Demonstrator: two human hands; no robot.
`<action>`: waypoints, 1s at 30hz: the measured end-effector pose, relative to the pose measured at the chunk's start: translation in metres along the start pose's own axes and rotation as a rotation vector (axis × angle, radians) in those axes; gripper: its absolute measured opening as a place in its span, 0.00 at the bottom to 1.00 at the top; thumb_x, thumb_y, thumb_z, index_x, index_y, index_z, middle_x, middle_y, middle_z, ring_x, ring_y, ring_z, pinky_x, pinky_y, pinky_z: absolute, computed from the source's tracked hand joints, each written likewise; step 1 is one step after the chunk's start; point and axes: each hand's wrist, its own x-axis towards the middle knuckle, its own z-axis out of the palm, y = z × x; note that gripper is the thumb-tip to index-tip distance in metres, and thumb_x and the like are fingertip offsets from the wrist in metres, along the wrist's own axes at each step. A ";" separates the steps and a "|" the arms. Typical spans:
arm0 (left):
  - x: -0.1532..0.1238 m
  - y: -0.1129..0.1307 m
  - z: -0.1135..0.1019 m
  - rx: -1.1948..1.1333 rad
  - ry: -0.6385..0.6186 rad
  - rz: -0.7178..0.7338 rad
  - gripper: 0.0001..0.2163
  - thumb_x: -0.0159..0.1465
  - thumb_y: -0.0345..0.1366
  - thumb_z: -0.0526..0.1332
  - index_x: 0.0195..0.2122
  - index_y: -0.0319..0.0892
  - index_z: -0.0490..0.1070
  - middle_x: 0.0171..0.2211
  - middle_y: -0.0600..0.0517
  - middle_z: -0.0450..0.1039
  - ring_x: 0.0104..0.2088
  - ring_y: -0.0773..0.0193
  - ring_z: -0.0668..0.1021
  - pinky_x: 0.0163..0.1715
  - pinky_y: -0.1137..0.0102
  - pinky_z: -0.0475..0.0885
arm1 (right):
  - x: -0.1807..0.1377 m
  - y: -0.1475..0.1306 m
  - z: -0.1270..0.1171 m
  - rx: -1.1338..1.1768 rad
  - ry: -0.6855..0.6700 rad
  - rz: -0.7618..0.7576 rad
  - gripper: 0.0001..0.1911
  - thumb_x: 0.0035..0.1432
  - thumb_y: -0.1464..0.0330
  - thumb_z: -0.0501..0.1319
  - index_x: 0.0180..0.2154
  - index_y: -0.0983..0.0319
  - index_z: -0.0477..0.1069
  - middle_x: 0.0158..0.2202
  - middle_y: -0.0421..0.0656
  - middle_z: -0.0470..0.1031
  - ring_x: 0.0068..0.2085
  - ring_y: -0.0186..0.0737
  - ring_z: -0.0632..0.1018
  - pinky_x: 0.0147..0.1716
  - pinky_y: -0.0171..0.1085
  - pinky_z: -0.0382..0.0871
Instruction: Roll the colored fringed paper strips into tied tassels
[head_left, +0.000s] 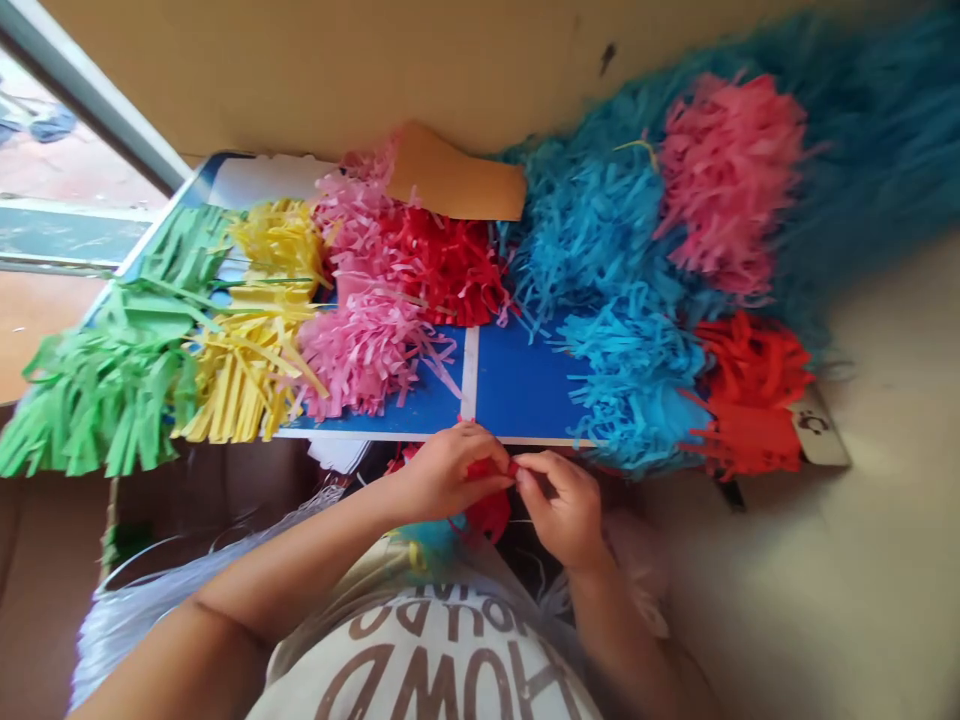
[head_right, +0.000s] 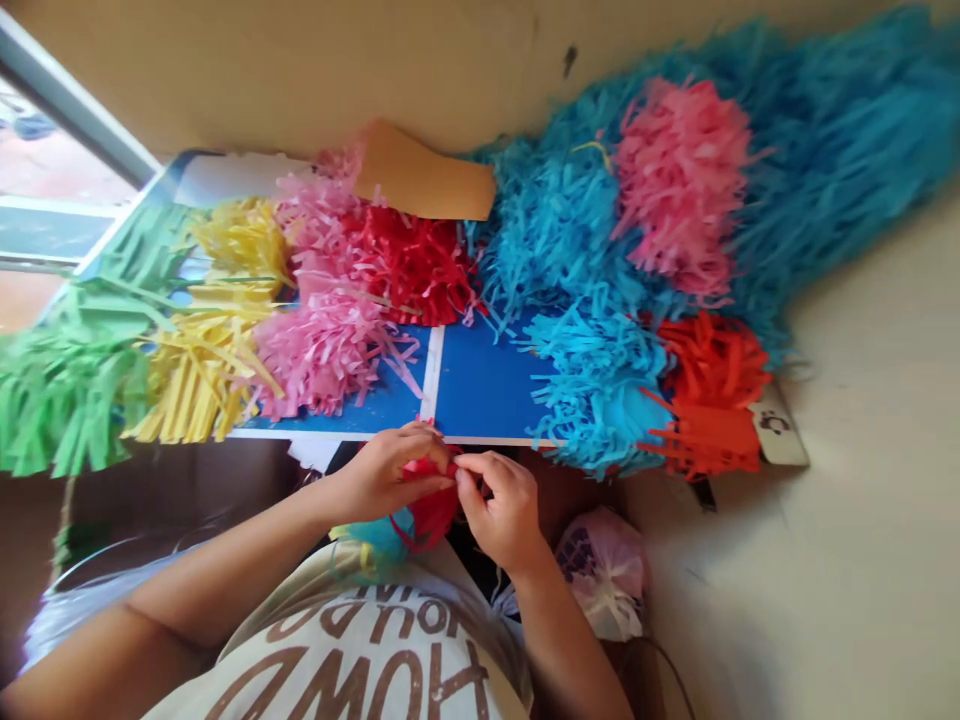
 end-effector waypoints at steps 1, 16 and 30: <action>0.002 -0.001 -0.001 0.025 -0.025 0.018 0.05 0.66 0.35 0.62 0.34 0.41 0.73 0.31 0.52 0.79 0.35 0.65 0.79 0.43 0.70 0.71 | -0.010 0.006 -0.004 0.007 0.011 0.048 0.07 0.63 0.72 0.58 0.41 0.58 0.74 0.35 0.41 0.80 0.32 0.35 0.80 0.34 0.33 0.74; 0.019 0.024 0.065 -0.055 -0.333 -0.116 0.04 0.65 0.31 0.59 0.34 0.40 0.73 0.39 0.48 0.78 0.41 0.63 0.79 0.42 0.72 0.73 | -0.112 0.072 -0.004 0.021 -0.370 0.490 0.09 0.63 0.64 0.59 0.37 0.58 0.76 0.31 0.40 0.79 0.32 0.40 0.79 0.31 0.34 0.67; 0.017 -0.019 0.068 -0.201 -0.624 -0.486 0.03 0.64 0.33 0.61 0.34 0.39 0.72 0.24 0.56 0.73 0.24 0.70 0.74 0.25 0.77 0.66 | -0.137 0.112 -0.098 0.217 -0.230 0.651 0.16 0.51 0.50 0.65 0.29 0.55 0.82 0.29 0.47 0.82 0.30 0.50 0.82 0.28 0.42 0.77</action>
